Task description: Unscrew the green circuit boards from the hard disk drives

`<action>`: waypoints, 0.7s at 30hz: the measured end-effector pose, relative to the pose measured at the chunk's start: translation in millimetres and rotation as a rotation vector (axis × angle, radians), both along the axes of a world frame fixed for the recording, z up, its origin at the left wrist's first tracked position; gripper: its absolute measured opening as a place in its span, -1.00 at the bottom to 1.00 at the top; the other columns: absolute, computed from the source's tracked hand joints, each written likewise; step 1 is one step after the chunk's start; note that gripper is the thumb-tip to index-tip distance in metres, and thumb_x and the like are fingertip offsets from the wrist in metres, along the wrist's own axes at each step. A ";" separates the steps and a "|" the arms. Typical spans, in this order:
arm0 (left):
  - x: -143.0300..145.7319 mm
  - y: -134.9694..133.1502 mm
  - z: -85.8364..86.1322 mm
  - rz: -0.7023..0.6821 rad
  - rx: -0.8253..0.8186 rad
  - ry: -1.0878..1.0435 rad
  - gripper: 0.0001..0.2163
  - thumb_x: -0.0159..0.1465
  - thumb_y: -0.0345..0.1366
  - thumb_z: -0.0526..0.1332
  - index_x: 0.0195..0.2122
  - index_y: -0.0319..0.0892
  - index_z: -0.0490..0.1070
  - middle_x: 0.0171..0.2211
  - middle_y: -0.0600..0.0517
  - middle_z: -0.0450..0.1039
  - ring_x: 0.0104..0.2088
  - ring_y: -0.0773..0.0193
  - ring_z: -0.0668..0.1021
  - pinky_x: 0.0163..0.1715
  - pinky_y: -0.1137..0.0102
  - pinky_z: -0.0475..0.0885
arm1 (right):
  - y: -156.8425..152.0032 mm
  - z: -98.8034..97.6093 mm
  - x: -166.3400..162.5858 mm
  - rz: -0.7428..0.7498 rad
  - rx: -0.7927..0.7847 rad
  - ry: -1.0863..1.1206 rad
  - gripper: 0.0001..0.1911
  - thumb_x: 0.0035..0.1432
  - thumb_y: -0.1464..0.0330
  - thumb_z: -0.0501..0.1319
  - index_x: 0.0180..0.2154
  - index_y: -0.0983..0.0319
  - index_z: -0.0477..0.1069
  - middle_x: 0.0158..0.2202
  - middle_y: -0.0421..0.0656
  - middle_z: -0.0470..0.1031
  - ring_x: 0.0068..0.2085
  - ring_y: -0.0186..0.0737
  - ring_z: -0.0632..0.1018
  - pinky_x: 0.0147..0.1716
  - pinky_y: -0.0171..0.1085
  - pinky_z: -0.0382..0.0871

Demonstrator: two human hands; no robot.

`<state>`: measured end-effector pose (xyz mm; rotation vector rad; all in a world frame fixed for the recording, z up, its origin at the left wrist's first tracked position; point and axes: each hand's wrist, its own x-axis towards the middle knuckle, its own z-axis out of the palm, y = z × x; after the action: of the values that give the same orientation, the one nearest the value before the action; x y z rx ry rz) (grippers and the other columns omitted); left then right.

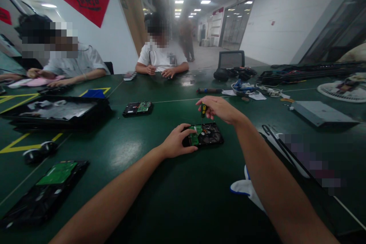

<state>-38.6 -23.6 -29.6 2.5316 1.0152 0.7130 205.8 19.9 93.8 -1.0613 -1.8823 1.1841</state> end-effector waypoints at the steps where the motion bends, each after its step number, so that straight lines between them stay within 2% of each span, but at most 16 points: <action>1: -0.1 0.0 0.0 -0.001 -0.001 0.000 -0.34 0.19 0.12 0.39 0.27 0.03 0.38 0.28 -0.17 0.24 0.24 -0.14 0.40 0.22 -0.06 0.39 | 0.4 0.0 0.3 -0.014 0.047 -0.028 -0.72 0.40 0.20 0.10 -0.16 0.18 0.53 -0.25 -0.12 0.54 -0.44 -0.33 0.46 -0.54 -0.31 0.28; 5: -0.7 0.0 1.4 -0.005 -0.011 0.000 -0.33 0.19 0.13 0.39 0.28 0.02 0.37 0.28 -0.16 0.24 0.26 -0.15 0.39 0.24 -0.05 0.38 | 3.1 -3.3 0.5 -0.105 0.182 -0.106 -0.70 0.35 0.14 0.17 -0.29 0.20 0.50 -0.36 -0.15 0.50 -0.44 -0.32 0.43 -0.48 -0.30 0.27; 8: -0.7 0.1 2.8 -0.005 -0.025 -0.004 -0.35 0.20 0.11 0.39 0.28 0.04 0.37 0.28 -0.15 0.24 0.25 -0.15 0.39 0.23 -0.07 0.38 | 3.5 -4.7 0.4 -0.142 0.197 -0.128 -0.72 0.36 0.17 0.16 -0.30 0.21 0.47 -0.32 -0.12 0.56 -0.47 -0.34 0.43 -0.46 -0.27 0.31; 12: 0.3 -0.1 3.1 -0.001 -0.024 -0.012 -0.38 0.20 0.09 0.39 0.26 0.03 0.39 0.27 -0.15 0.25 0.25 -0.14 0.40 0.23 -0.05 0.38 | 0.5 -1.2 -0.6 -0.083 0.198 -0.126 -0.72 0.40 0.17 0.11 -0.19 0.19 0.49 -0.19 -0.11 0.62 -0.51 -0.37 0.42 -0.50 -0.29 0.30; 17: 1.6 -0.8 2.9 0.001 -0.015 -0.019 -0.37 0.20 0.08 0.39 0.26 0.02 0.39 0.26 -0.15 0.26 0.23 -0.14 0.41 0.22 -0.03 0.39 | -4.6 2.8 -5.1 0.005 0.155 -0.111 -0.64 0.42 0.08 0.10 -0.19 0.20 0.50 -0.23 -0.12 0.60 -0.51 -0.39 0.42 -0.55 -0.33 0.28; 21: 1.7 -0.9 2.8 0.006 -0.010 -0.010 -0.38 0.21 0.08 0.38 0.26 0.01 0.38 0.26 -0.16 0.25 0.23 -0.12 0.41 0.22 -0.03 0.39 | -6.7 3.1 -7.4 0.015 0.097 -0.076 -0.61 0.41 0.05 0.11 -0.19 0.21 0.49 -0.23 -0.11 0.58 -0.50 -0.38 0.45 -0.58 -0.34 0.29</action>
<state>-36.9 -24.5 -26.8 2.5147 1.0207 0.7203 198.4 13.3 96.9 -1.0547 -1.9882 1.0630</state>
